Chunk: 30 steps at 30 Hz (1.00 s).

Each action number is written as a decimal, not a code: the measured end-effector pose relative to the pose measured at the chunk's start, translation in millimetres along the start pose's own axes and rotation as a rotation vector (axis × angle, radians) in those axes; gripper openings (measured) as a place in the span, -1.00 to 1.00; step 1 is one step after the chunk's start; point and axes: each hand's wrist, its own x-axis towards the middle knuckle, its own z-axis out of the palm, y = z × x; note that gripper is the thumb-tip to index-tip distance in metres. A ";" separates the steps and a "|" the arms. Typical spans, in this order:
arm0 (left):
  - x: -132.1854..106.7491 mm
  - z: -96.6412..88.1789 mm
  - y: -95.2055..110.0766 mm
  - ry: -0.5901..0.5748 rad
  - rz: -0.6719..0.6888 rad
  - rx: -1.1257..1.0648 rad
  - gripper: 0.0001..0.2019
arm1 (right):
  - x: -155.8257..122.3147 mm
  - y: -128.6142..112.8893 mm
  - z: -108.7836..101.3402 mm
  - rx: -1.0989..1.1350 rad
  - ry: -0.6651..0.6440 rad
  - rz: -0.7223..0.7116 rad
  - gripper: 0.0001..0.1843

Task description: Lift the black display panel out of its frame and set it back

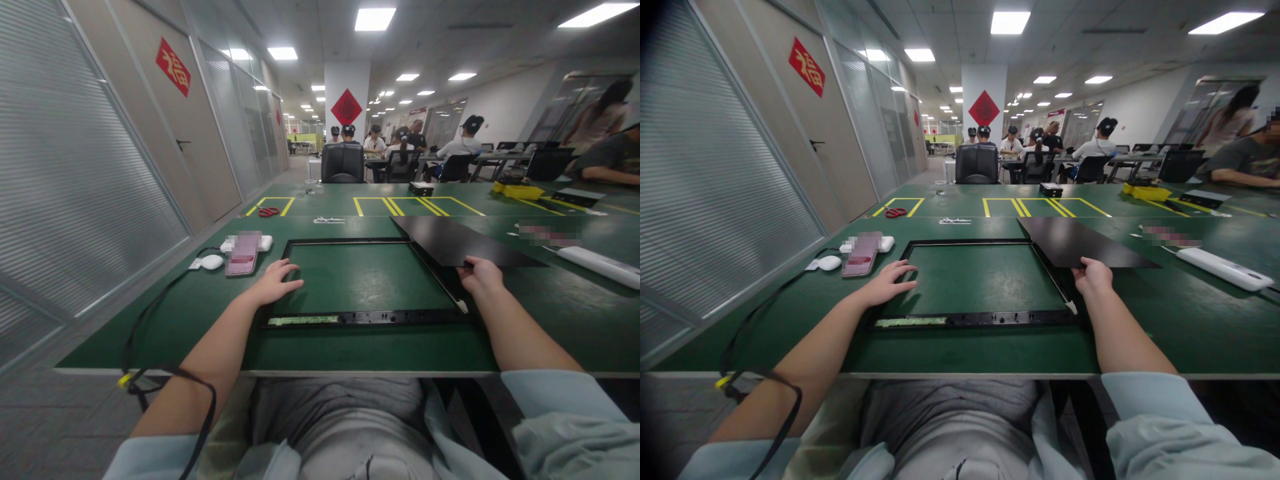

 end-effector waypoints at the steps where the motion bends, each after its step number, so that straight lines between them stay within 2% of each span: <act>1: -0.2 -0.2 0.6 -0.003 0.000 0.012 -0.32 | 1.4 0.6 -0.2 -0.006 -0.006 0.005 -0.66; 7: -2.4 -2.1 6.2 -0.050 -0.036 0.081 -0.28 | 4.7 5.5 -1.6 -0.065 -0.055 0.035 -0.70; 14: -3.1 -1.8 6.1 -0.021 -0.029 0.048 -0.33 | -1.9 6.5 -1.0 -0.121 -0.093 0.028 -0.72; 26: -1.7 1.0 1.9 0.022 -0.017 -0.014 -0.36 | -37.1 0.2 7.9 -0.224 -0.178 0.092 -0.74; 30: -1.1 1.7 0.1 0.047 -0.005 -0.030 -0.29 | -49.0 1.5 10.3 -0.258 -0.257 0.113 -0.72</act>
